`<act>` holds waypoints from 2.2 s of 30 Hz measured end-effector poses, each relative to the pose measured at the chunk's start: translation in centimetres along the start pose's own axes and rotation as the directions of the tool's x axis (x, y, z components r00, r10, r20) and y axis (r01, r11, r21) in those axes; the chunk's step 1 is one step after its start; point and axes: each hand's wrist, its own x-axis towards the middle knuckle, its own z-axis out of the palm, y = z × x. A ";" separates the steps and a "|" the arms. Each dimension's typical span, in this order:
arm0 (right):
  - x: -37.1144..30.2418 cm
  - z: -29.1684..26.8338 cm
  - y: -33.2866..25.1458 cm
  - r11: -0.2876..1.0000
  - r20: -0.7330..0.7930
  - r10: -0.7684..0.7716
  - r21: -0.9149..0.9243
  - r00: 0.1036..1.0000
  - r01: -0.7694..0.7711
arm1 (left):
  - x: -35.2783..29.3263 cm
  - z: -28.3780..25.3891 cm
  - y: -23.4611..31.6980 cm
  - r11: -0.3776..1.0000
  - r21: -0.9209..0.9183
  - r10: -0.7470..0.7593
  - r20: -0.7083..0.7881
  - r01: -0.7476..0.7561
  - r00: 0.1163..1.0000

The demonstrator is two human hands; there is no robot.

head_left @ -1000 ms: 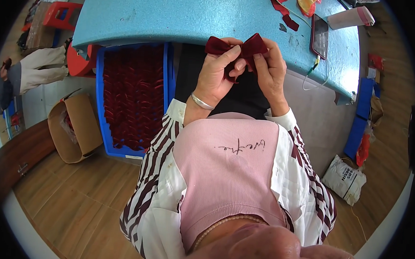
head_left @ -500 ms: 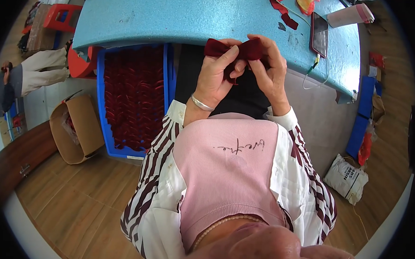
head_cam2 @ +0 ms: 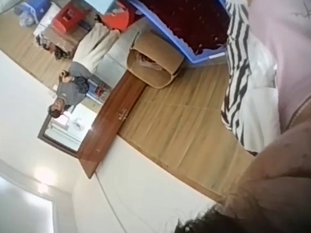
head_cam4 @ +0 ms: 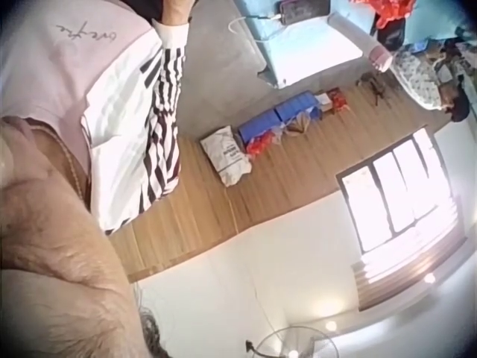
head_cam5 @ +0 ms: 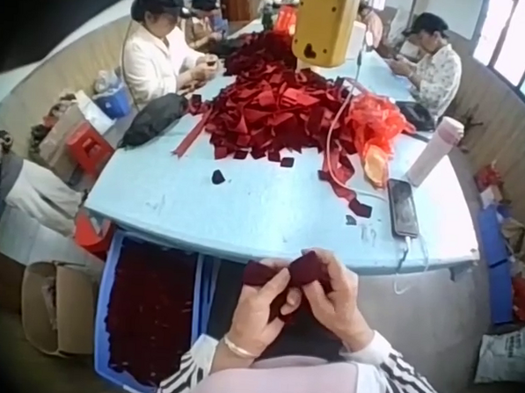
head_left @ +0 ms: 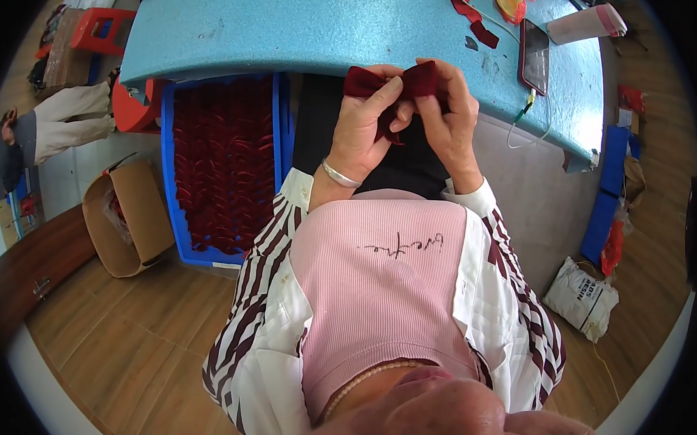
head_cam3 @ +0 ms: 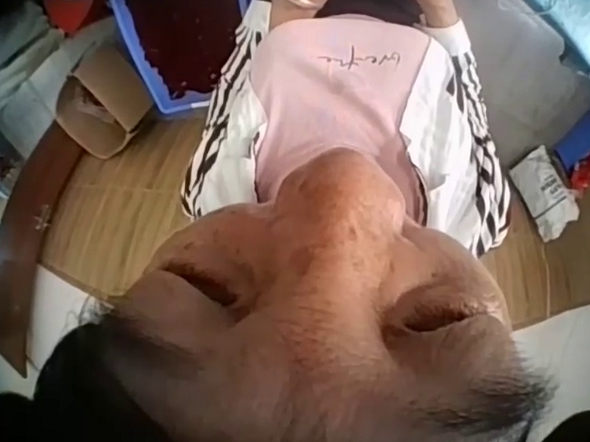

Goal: Assembling decorative red fabric bows by hand in a workshop.

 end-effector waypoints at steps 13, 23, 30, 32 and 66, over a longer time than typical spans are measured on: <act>0.9 -2.4 0.2 0.999 0.076 -0.027 -0.028 0.997 0.029 | 0.4 0.8 -0.6 0.968 0.252 -0.030 0.119 -0.001 0.992; 1.3 -3.4 0.6 0.967 0.035 -0.100 -0.233 0.994 0.106 | 1.7 1.2 -2.1 0.991 -0.048 -0.123 -0.022 0.122 0.992; 1.8 -3.5 1.9 0.868 -0.031 -0.324 -0.407 0.946 0.284 | 2.2 0.8 -3.3 0.988 -0.069 -0.140 0.020 0.141 0.990; 1.7 -3.6 2.0 0.837 -0.046 -0.374 -0.448 0.926 0.316 | 2.2 0.8 -3.4 0.994 -0.029 -0.104 0.047 0.105 0.993; 1.2 -14.6 -17.1 0.985 -0.133 -0.137 -0.128 0.982 0.120 | -6.5 21.8 -2.7 0.889 0.429 0.198 -0.049 -0.158 0.979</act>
